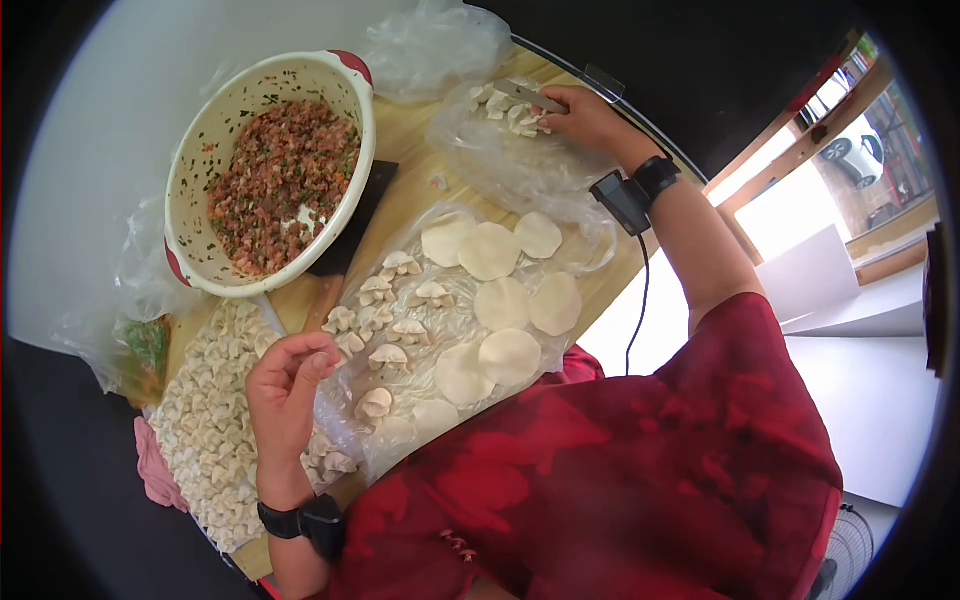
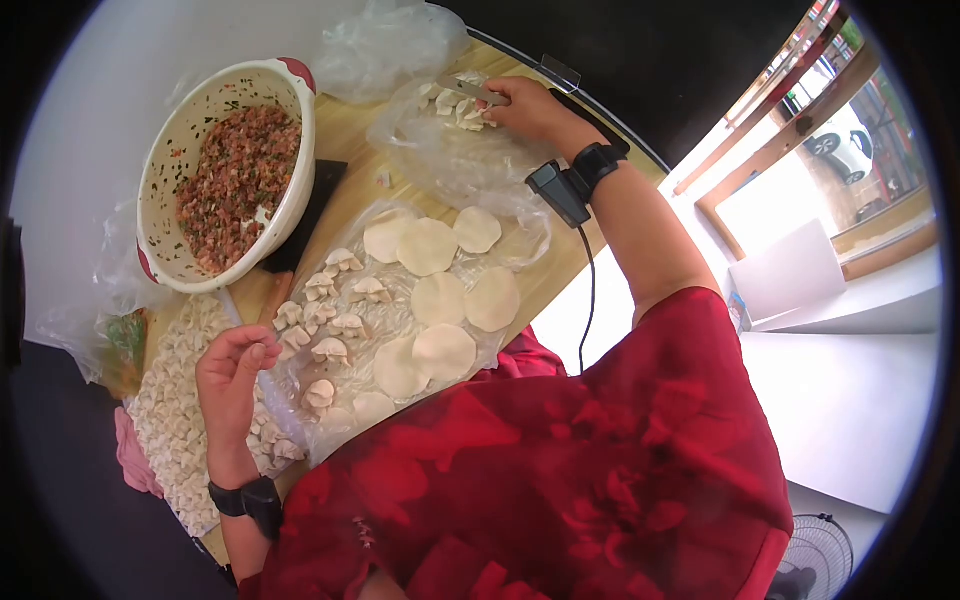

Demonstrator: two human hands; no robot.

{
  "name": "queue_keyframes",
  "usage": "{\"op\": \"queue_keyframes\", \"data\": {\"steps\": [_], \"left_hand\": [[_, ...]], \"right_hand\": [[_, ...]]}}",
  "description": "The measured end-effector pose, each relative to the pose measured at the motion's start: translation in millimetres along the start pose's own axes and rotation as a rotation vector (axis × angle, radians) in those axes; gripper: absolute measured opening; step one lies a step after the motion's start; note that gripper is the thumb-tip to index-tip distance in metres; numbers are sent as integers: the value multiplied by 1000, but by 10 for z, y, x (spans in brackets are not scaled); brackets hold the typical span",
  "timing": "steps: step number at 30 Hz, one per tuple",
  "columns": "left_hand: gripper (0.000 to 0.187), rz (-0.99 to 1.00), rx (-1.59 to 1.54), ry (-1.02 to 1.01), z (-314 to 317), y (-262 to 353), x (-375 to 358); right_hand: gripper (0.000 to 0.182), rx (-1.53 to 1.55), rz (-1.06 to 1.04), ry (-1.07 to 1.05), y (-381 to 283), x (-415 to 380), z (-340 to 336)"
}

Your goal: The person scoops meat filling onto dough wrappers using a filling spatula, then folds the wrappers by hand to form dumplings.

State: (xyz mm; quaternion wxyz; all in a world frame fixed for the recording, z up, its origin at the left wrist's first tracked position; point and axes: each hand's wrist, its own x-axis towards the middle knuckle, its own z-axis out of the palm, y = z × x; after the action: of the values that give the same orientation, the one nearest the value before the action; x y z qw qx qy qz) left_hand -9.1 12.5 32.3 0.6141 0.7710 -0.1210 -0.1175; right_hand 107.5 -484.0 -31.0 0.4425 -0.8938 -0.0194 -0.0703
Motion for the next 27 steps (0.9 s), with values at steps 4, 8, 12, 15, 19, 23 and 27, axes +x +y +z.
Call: {"op": "queue_keyframes", "data": {"steps": [4,8,12,15,19,23,27], "left_hand": [[18,-31,10,-21,-25,-14,-17],[19,-44,5,-38,-20,-14,-10],[19,-49,-6,-57,-18,-24,-26],[19,-54,-9,-64,-20,-26,-45],[19,-30,-3,-72,-29,-50,-79],[19,-39,14,-65,-53,-56,-105],[17,-39,-21,-61,-43,-52,-95]], "right_hand": [[19,-101,53,-6,-36,19,-41],[18,-261,44,-31,-104,-6,-80],[18,-196,84,-34,-74,18,-109],[19,-277,48,-72,-45,50,-98],[26,-347,72,-71,-188,-9,-136],[31,-452,35,150,-132,-43,-130],[26,-340,19,125,-332,-213,-41]]}}
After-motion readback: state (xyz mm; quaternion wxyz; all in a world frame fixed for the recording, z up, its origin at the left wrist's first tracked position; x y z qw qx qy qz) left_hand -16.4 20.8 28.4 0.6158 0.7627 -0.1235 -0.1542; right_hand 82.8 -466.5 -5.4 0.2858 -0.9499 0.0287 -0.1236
